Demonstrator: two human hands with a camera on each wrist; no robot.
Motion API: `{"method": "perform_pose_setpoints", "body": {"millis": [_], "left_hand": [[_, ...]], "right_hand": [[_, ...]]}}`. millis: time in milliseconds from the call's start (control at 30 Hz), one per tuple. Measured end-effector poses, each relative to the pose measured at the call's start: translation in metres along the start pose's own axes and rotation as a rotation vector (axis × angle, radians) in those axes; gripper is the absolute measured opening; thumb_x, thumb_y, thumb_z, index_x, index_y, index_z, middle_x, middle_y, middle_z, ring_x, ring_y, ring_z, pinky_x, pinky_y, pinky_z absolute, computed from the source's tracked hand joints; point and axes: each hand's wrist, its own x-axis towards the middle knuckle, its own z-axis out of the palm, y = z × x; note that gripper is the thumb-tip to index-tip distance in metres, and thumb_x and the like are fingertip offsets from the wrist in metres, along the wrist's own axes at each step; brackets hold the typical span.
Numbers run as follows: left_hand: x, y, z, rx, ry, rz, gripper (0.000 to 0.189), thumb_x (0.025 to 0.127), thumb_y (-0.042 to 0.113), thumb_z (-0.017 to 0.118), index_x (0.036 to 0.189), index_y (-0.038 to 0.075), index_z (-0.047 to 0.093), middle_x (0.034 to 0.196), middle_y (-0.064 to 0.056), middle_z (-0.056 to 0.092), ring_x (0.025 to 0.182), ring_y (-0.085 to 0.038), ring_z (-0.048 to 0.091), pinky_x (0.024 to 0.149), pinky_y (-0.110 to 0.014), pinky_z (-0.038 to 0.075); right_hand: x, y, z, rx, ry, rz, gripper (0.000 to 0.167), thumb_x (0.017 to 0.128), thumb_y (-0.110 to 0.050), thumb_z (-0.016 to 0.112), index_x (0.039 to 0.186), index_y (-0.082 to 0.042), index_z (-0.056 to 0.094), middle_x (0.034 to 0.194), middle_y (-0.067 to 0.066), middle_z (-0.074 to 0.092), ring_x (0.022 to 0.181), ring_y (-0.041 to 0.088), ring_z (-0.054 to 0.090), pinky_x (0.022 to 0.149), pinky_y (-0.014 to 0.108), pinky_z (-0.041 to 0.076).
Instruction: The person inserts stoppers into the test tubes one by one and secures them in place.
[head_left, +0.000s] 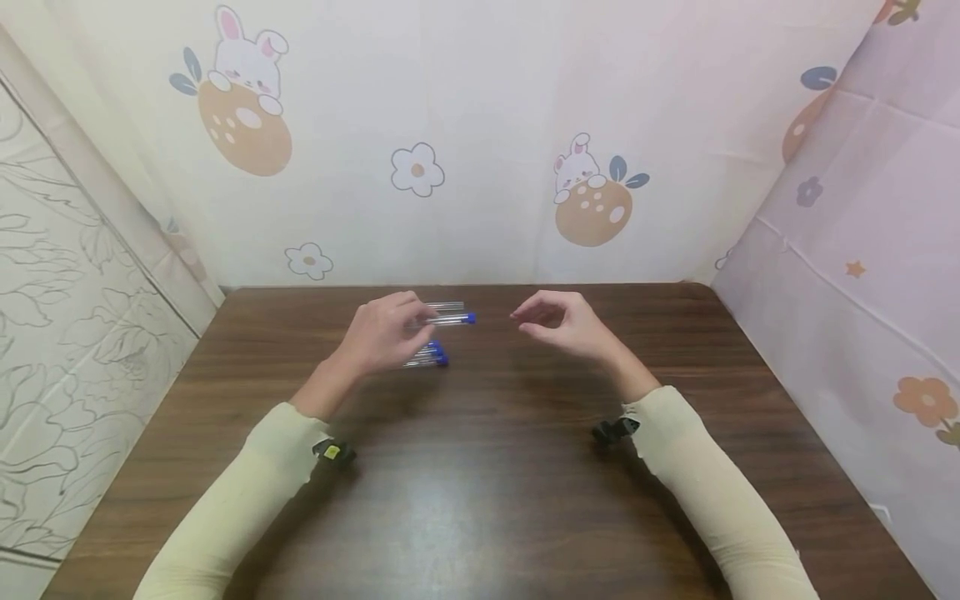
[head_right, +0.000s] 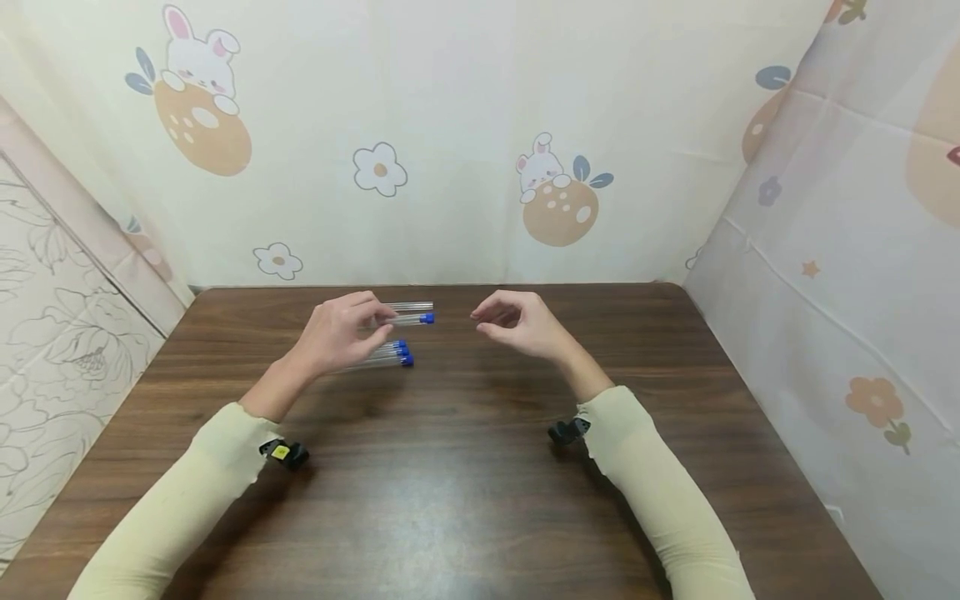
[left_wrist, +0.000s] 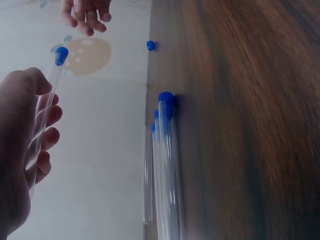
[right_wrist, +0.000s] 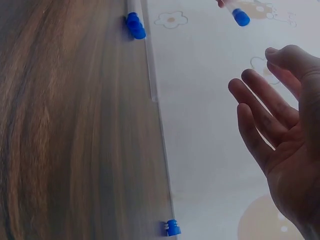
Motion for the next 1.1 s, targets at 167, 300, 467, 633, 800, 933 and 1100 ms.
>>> {"method": "perform_pose_setpoints", "body": {"millis": [167,300,467,633,800,933,1100], "left_hand": [[-0.003,-0.004,-0.002,0.002,-0.021,-0.03,0.017,0.098,0.018,0.076,0.111,0.01,0.083,0.103,-0.005,0.083,0.086,-0.023,0.079,0.068,-0.04,0.062],[-0.003,-0.009,-0.005,0.013,-0.011,-0.061,0.022,0.096,0.015,0.07,0.111,0.01,0.084,0.103,-0.005,0.083,0.084,-0.023,0.077,0.066,-0.042,0.06],[-0.004,-0.014,-0.009,0.025,-0.01,-0.098,0.024,0.095,0.014,0.067,0.113,0.011,0.084,0.104,-0.007,0.081,0.083,-0.025,0.072,0.065,-0.043,0.059],[-0.006,-0.02,-0.014,0.027,-0.015,-0.13,0.024,0.097,0.014,0.067,0.115,0.011,0.083,0.108,-0.008,0.081,0.086,-0.027,0.072,0.065,-0.043,0.058],[-0.006,-0.026,-0.016,0.026,-0.016,-0.147,0.025,0.099,0.016,0.068,0.118,0.011,0.083,0.112,-0.008,0.082,0.081,-0.026,0.07,0.064,-0.041,0.055],[-0.005,-0.029,-0.014,0.024,-0.03,-0.154,0.025,0.099,0.016,0.067,0.119,0.011,0.083,0.112,-0.008,0.08,0.079,-0.025,0.067,0.063,-0.038,0.053],[-0.004,-0.03,-0.014,0.02,-0.063,-0.182,0.027,0.099,0.016,0.068,0.122,0.012,0.082,0.112,-0.008,0.077,0.076,-0.023,0.062,0.063,-0.034,0.047]], "right_hand": [[-0.001,0.0,-0.005,-0.013,0.007,0.017,0.022,0.102,-0.011,0.082,0.123,-0.004,0.082,0.119,0.02,0.085,0.099,0.012,0.08,0.087,0.028,0.064],[0.0,0.001,-0.013,-0.053,0.029,0.014,0.023,0.101,-0.01,0.081,0.123,-0.003,0.082,0.119,0.018,0.086,0.099,0.006,0.078,0.085,0.027,0.063],[0.001,0.006,-0.027,-0.085,0.055,0.018,0.024,0.101,-0.008,0.081,0.125,-0.001,0.082,0.122,0.023,0.084,0.101,-0.002,0.076,0.086,0.023,0.062],[0.002,0.012,-0.041,-0.088,0.089,0.025,0.025,0.102,-0.005,0.079,0.126,0.001,0.08,0.124,0.025,0.083,0.102,0.002,0.078,0.088,0.017,0.063],[0.007,0.017,-0.049,-0.092,0.137,0.038,0.026,0.102,-0.004,0.08,0.126,0.005,0.08,0.121,0.026,0.083,0.098,0.008,0.081,0.085,0.012,0.061],[0.01,0.019,-0.05,-0.127,0.143,0.057,0.026,0.102,-0.006,0.08,0.126,0.004,0.08,0.125,0.025,0.083,0.106,0.021,0.085,0.085,0.01,0.06],[0.014,0.024,-0.051,-0.179,0.139,0.084,0.025,0.103,-0.006,0.078,0.127,0.002,0.08,0.13,0.025,0.081,0.119,0.044,0.082,0.094,0.027,0.068]]}}
